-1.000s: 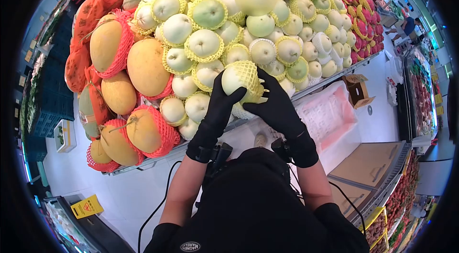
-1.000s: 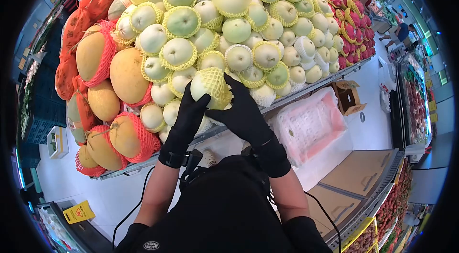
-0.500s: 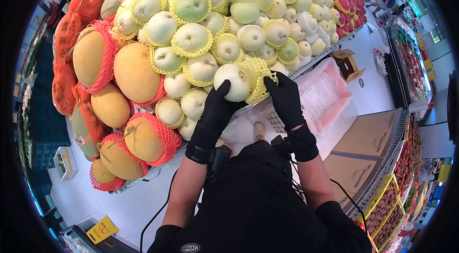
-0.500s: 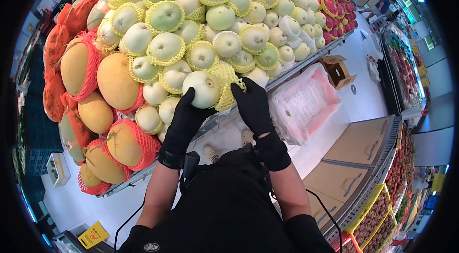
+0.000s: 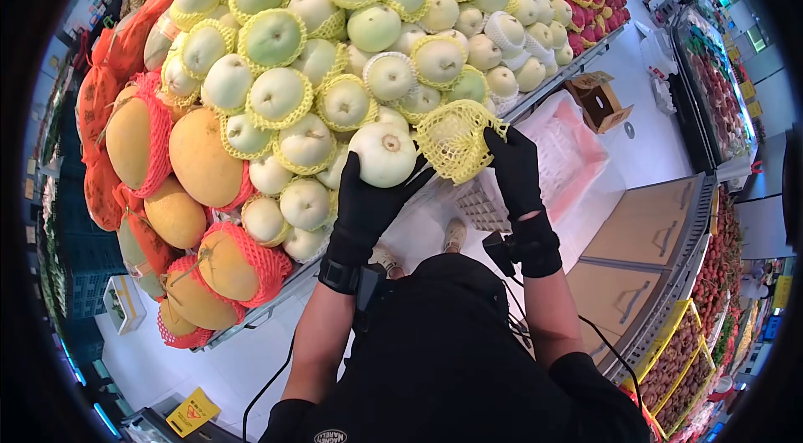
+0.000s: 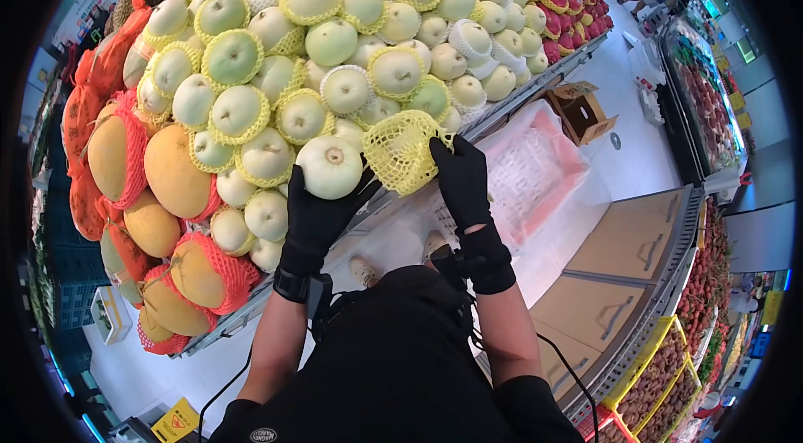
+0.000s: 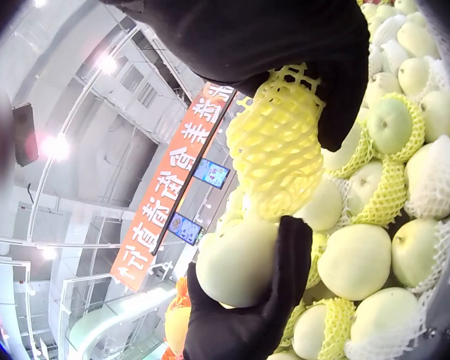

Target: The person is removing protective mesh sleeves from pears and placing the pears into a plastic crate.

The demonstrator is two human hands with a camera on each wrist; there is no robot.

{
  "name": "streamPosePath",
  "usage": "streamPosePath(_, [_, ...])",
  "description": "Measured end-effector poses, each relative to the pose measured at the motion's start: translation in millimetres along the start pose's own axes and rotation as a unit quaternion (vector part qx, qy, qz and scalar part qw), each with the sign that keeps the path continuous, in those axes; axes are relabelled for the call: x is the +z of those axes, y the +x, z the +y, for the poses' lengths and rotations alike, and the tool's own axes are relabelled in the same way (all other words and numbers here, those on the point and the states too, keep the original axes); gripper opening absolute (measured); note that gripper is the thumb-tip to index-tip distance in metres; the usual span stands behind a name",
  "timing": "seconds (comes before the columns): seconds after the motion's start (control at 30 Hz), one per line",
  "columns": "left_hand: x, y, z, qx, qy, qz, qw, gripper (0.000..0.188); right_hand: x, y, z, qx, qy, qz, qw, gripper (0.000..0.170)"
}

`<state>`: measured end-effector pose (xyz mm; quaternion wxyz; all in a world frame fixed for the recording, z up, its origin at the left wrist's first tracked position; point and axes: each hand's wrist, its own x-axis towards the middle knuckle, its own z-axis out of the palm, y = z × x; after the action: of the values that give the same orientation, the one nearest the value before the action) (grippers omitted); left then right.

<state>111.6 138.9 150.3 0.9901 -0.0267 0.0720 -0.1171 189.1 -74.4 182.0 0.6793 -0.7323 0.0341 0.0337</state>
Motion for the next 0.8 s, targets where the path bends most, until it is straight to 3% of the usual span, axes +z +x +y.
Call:
streamPosePath(0.13, [-3, 25, -24, -0.011, -0.064, 0.008, 0.998, 0.081, -44, 22, 8, 0.011, 0.034, -0.005, 0.999, 0.032])
streamPosePath(0.2, [-1, 49, -44, -0.015, -0.098, 0.025, 0.995, 0.091, -80, 41, 22, 0.019, 0.077, -0.007, 0.997, 0.033])
streamPosePath(0.27, [-6, 66, -58, 0.025, 0.032, 0.04, 0.998, 0.094, -109, 56, 41, 0.054, 0.022, -0.011, 0.998, 0.033])
streamPosePath(0.33, [-10, 83, -69, 0.04, 0.101, 0.075, 0.991, 0.098, -130, 67, 56, 0.066, 0.045, 0.0, 0.997, 0.034])
streamPosePath(0.4, [-3, 91, -83, 0.021, 0.076, 0.059, 0.995, 0.093, -155, 82, 87, 0.092, 0.061, 0.002, 0.994, 0.033])
streamPosePath(0.47, [-6, 102, -97, 0.056, 0.251, 0.073, 0.964, 0.089, -180, 92, 111, 0.137, 0.093, 0.007, 0.986, 0.033])
streamPosePath(0.53, [-18, 112, -104, 0.026, 0.155, -0.054, 0.986, 0.071, -205, 101, 131, 0.152, 0.105, 0.023, 0.982, 0.035])
streamPosePath(0.57, [-28, 116, -109, 0.102, 0.283, 0.049, 0.953, 0.06, -218, 109, 147, 0.16, 0.104, 0.03, 0.981, 0.036])
streamPosePath(0.6, [-17, 121, -122, 0.118, 0.658, 0.044, 0.742, 0.05, -230, 115, 160, 0.17, 0.102, 0.036, 0.979, 0.038])
streamPosePath(0.63, [-20, 124, -127, 0.093, 0.445, 0.038, 0.89, 0.049, -244, 119, 172, 0.177, 0.131, 0.048, 0.974, 0.038])
streamPosePath(0.67, [-24, 127, -129, 0.065, 0.204, 0.032, 0.976, 0.048, -254, 124, 185, 0.184, 0.161, 0.059, 0.968, 0.039])
streamPosePath(0.7, [-28, 131, -138, 0.112, 0.38, 0.054, 0.917, 0.05, -264, 129, 193, 0.189, 0.192, 0.07, 0.961, 0.04])
streamPosePath(0.8, [-26, 145, -164, 0.196, 0.754, 0.111, 0.617, 0.06, -294, 142, 214, 0.229, 0.22, 0.131, 0.939, 0.044])
